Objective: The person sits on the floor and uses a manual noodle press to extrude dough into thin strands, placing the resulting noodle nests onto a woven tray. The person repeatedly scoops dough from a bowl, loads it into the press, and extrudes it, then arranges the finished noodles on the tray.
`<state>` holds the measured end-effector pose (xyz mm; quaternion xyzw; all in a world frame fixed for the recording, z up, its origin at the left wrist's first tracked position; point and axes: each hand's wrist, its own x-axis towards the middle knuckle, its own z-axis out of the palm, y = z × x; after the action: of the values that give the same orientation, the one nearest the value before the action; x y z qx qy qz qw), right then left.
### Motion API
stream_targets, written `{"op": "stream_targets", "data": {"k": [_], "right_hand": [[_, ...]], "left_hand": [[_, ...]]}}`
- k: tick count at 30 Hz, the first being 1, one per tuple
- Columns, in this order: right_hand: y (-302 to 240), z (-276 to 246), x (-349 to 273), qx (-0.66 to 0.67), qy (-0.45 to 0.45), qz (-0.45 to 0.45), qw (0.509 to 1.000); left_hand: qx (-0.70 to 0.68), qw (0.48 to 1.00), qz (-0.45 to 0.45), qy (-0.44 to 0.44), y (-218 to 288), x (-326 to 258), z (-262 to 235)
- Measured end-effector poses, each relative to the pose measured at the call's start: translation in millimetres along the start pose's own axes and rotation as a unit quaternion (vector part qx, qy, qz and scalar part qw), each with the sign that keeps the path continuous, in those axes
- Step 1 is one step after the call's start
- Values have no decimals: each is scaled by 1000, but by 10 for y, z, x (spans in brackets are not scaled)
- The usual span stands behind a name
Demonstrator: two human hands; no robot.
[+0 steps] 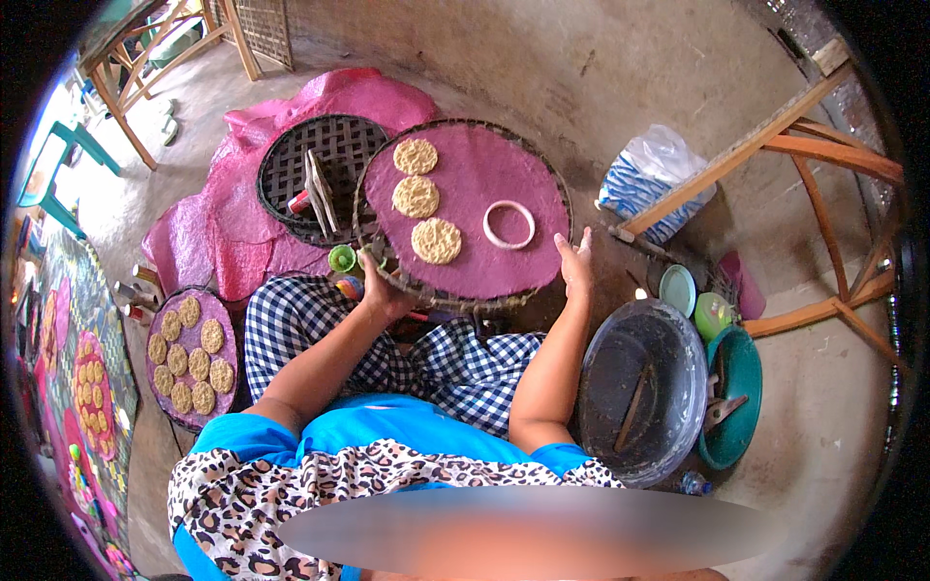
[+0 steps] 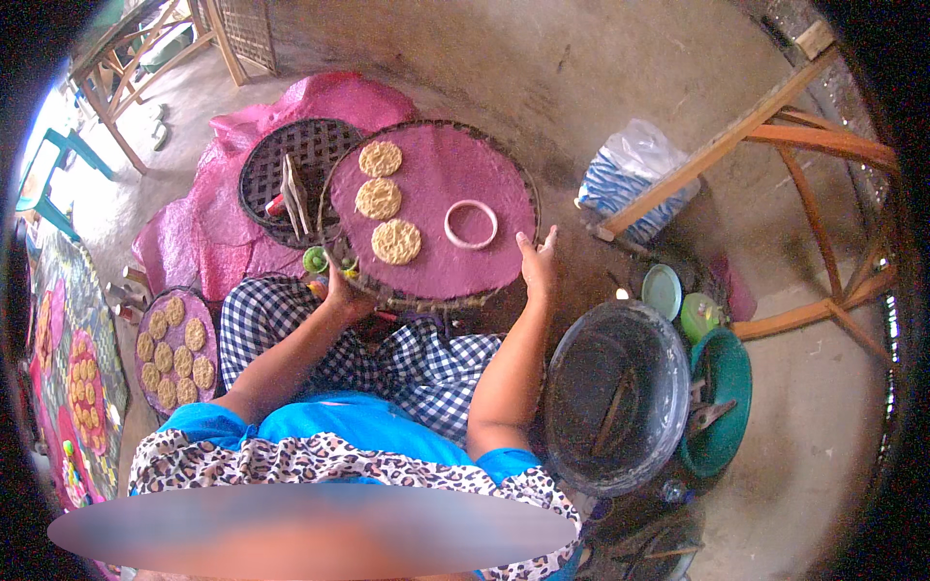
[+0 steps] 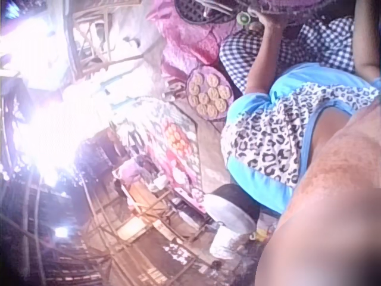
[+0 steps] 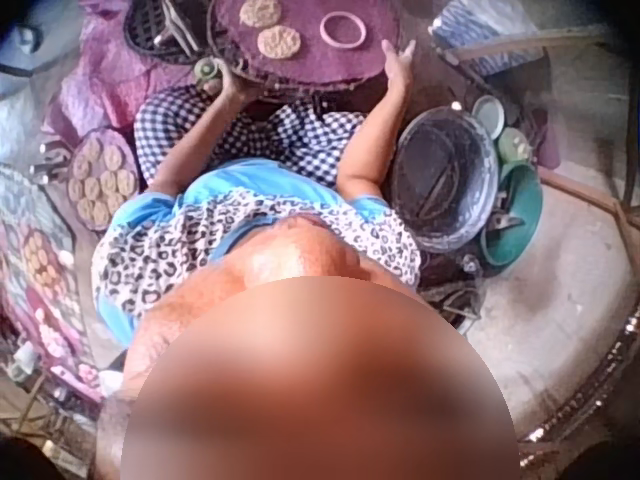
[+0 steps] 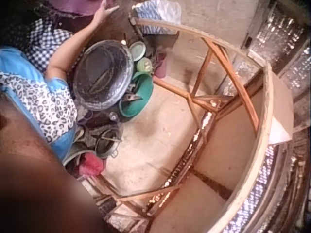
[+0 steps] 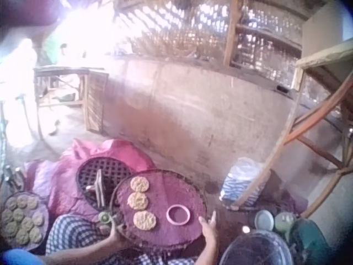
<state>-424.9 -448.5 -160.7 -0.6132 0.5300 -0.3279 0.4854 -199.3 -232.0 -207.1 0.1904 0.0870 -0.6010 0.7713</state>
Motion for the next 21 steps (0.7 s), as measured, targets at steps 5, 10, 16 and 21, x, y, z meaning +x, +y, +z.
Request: {"op": "stream_targets", "data": {"k": [5, 10, 16, 21], "right_hand": [[9, -6, 80, 141, 122, -26, 982], [-34, -52, 86, 233, 201, -4, 951], [-25, -71, 86, 285, 195, -22, 938], [35, -18, 117, 288, 157, -31, 944]], "left_hand": [[64, 998, 7, 6, 7, 625, 148], [24, 999, -29, 4, -67, 1382, 339], [61, 995, -57, -54, -113, 2183, 487], [246, 960, -130, -14, 165, 2618, 276]]}}
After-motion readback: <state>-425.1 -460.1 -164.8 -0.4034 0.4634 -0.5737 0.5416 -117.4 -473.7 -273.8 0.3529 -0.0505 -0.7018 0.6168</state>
